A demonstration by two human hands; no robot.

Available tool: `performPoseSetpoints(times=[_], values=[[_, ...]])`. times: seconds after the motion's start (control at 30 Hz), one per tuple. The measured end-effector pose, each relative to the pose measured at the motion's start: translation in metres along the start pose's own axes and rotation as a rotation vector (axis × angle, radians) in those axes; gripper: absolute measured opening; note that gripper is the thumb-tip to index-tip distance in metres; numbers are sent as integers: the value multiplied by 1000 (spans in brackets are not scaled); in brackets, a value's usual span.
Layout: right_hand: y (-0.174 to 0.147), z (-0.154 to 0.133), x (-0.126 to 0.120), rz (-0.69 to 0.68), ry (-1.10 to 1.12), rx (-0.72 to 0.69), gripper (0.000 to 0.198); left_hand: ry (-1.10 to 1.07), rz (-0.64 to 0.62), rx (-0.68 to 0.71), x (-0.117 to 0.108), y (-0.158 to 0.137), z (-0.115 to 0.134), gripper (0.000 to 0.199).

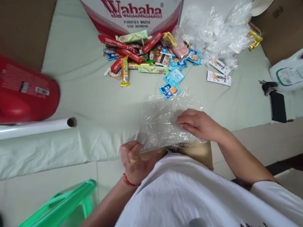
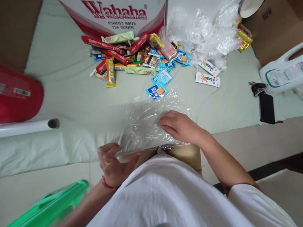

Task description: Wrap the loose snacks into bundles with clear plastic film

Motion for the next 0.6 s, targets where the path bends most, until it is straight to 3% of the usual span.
performPoseSetpoints(times=[0.1, 0.27, 0.37, 0.43, 0.6], values=[[16, 15, 38, 4, -46, 24, 26, 166, -62, -72, 16, -10, 8, 53], [18, 33, 72, 61, -51, 101, 24, 235, -164, -145, 27, -11, -1, 4], [12, 40, 78, 106, 4, 130, 23, 133, -155, -217, 21, -7, -8, 12], [9, 44, 79, 145, 43, 145, 23, 33, -124, -349, 15, -4, -12, 12], [6, 50, 77, 204, 103, 180, 21, -105, -95, -861, 1, -1, -27, 14]])
Point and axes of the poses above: each hand's wrist, its own y-axis towards the middle knuckle, its own x-axis out of the palm, z = x × y, the point moved 3 cm from there along y, towards the middle knuckle, and after that the axes turned 11 degrees about -x, right-handed, at the moved point
